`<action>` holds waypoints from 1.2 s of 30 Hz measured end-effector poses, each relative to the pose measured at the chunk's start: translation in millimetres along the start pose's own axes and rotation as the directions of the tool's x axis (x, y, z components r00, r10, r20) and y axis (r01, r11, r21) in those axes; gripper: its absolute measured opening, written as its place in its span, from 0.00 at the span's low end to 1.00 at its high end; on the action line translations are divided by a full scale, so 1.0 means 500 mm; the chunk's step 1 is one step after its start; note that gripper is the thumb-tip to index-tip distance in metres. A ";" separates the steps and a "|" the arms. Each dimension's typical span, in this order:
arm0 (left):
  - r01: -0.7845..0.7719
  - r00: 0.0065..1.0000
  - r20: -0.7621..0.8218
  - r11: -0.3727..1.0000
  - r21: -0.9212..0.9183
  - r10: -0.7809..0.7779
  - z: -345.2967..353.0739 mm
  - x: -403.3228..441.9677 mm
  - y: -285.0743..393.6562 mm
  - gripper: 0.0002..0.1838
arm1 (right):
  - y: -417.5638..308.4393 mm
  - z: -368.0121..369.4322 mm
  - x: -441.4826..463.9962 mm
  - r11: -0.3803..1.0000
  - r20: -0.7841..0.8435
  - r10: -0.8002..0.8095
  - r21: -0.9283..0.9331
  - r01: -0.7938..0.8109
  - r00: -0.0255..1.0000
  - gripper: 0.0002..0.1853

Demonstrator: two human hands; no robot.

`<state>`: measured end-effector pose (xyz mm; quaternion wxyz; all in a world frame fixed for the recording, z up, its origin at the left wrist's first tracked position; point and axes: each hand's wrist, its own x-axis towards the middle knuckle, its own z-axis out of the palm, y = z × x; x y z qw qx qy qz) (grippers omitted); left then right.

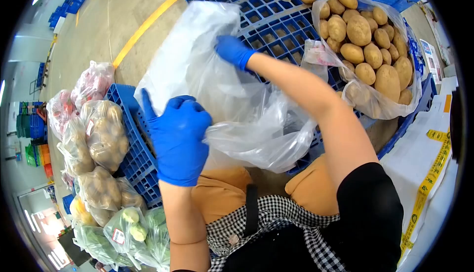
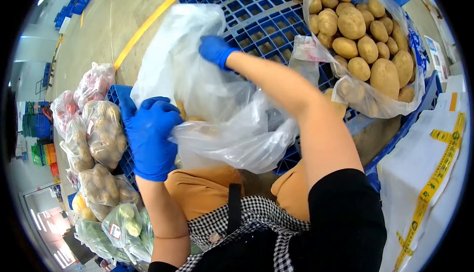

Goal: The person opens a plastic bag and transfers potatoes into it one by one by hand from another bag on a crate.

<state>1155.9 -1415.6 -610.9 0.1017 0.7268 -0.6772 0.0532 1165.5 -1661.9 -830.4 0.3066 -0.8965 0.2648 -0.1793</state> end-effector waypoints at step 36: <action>-0.070 0.996 0.031 0.957 -0.283 0.083 -0.007 0.022 0.035 0.08 | 0.061 -0.308 -0.744 0.764 -0.278 0.611 -0.040 -0.644 0.741 0.31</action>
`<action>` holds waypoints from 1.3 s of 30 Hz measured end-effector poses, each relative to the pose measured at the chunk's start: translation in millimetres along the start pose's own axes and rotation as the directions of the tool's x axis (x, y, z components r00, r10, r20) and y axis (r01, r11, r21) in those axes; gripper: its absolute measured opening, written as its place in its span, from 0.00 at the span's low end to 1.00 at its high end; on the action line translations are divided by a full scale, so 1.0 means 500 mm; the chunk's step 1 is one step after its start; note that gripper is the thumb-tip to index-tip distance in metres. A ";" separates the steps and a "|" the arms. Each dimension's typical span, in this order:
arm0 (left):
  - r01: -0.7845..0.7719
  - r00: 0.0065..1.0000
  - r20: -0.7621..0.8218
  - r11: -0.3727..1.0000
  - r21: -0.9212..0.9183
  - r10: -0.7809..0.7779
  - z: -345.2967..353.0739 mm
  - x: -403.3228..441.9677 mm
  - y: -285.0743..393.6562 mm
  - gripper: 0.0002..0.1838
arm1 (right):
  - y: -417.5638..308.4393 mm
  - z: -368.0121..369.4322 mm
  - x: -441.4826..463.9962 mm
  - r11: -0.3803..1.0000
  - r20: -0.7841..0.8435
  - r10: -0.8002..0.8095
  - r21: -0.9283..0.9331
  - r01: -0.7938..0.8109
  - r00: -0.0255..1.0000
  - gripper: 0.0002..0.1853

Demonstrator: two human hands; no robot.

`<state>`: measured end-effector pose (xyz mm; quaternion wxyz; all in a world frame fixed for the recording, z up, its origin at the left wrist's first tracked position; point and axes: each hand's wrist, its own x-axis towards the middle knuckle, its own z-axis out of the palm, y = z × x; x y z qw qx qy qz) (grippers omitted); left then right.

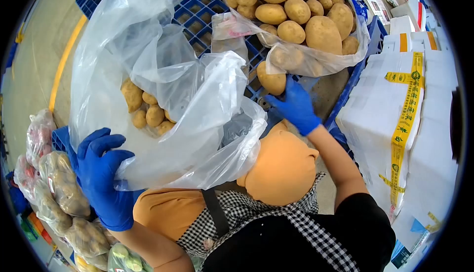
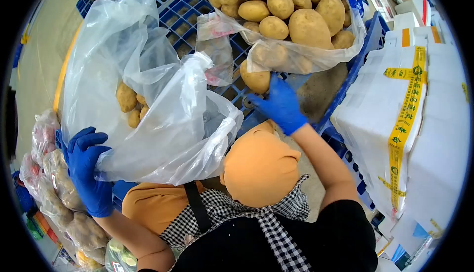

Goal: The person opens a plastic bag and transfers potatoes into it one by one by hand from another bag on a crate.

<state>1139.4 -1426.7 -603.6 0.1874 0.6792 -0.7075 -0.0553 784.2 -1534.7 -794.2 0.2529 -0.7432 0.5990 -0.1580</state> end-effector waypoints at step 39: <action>0.004 0.998 -0.061 0.985 0.175 0.007 -0.002 -0.013 0.028 0.08 | -0.329 -0.068 0.288 0.173 -0.026 -0.752 0.956 0.235 0.659 0.43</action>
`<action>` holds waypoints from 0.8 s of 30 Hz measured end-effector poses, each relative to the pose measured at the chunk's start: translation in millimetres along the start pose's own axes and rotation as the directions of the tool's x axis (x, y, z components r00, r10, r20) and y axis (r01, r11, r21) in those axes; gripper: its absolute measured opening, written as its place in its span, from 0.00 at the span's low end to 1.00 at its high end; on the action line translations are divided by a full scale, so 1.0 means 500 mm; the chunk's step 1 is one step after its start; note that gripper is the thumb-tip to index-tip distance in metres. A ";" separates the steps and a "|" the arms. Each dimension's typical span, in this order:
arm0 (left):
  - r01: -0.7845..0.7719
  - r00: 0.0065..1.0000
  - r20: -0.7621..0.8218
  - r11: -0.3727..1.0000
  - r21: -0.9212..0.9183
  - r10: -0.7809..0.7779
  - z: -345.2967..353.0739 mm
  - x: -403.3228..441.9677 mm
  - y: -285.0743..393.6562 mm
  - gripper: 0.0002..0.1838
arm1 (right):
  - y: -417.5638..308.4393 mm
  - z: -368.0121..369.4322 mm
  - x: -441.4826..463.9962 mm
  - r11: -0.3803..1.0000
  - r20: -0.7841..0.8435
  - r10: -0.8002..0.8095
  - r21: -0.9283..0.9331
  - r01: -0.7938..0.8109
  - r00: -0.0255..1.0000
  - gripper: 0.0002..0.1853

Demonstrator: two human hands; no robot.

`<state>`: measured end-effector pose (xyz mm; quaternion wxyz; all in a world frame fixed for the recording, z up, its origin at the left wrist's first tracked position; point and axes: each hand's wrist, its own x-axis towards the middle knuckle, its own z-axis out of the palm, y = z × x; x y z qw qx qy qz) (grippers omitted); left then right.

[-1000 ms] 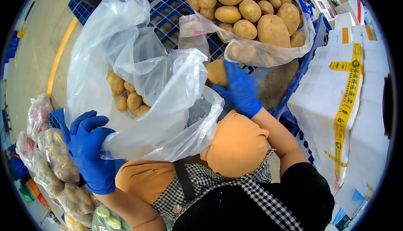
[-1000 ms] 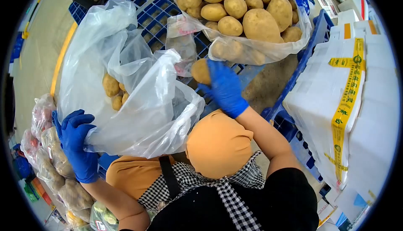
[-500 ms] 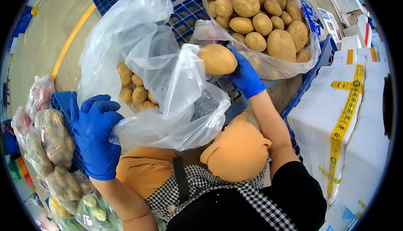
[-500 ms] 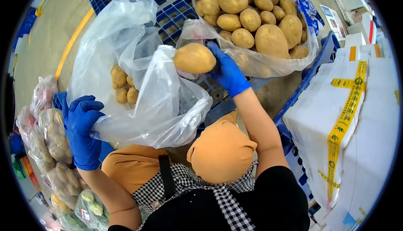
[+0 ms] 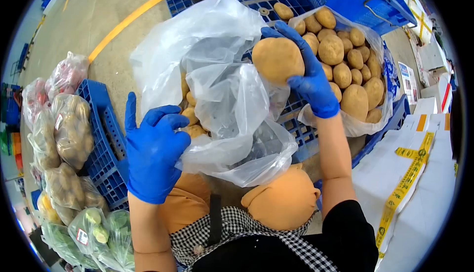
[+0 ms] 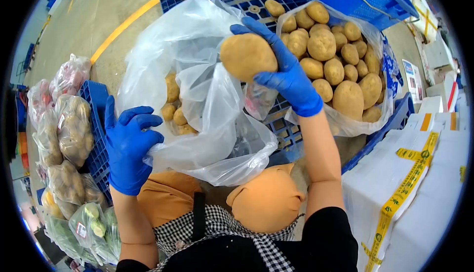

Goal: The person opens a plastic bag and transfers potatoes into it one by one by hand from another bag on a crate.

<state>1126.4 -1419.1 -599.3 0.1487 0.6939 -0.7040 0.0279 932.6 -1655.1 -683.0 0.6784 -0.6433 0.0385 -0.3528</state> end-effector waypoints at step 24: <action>-0.040 0.978 -0.206 0.997 -0.063 0.027 0.047 0.068 0.004 0.07 | 0.024 -0.320 -0.047 0.161 -0.510 -0.227 -0.860 -0.485 0.830 0.37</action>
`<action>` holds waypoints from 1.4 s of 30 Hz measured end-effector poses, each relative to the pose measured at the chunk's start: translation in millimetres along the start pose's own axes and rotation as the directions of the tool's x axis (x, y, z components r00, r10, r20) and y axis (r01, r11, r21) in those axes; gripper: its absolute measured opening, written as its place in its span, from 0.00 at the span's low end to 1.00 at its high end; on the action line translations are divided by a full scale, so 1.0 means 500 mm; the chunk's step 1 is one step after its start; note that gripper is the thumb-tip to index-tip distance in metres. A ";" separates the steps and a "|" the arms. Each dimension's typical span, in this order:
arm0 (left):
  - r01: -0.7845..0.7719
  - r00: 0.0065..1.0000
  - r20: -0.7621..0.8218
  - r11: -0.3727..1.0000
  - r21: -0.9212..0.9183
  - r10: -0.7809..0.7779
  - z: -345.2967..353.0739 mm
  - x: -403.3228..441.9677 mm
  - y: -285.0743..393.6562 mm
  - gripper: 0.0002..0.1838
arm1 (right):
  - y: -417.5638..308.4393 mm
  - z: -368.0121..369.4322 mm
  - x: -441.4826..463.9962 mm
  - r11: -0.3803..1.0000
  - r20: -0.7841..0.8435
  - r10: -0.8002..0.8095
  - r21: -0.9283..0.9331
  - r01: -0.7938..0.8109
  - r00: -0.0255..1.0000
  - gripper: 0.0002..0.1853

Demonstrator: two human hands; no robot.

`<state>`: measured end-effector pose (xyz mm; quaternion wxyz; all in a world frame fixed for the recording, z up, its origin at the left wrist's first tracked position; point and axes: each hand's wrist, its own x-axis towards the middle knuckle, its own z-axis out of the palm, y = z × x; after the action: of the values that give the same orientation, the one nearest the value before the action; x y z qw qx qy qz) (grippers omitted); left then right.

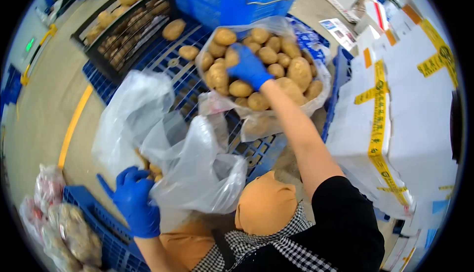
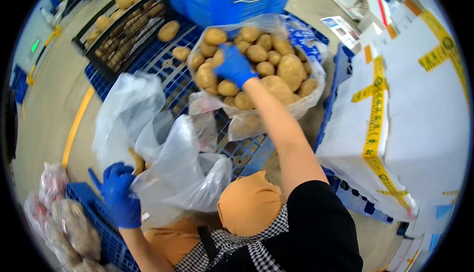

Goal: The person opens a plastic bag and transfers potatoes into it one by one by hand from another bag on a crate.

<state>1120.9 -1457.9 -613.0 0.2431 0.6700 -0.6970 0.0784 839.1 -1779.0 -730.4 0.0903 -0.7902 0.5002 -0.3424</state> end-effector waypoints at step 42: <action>-0.067 0.967 0.248 0.998 0.001 0.064 0.006 -0.034 0.008 0.09 | -0.080 -0.131 -0.220 -0.508 0.394 -0.040 0.783 -0.359 0.918 0.44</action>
<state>1116.2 -1443.7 -622.3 0.1484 0.6523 -0.7433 0.0052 797.6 -1652.7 -711.6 0.8323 -0.2612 0.0691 -0.4839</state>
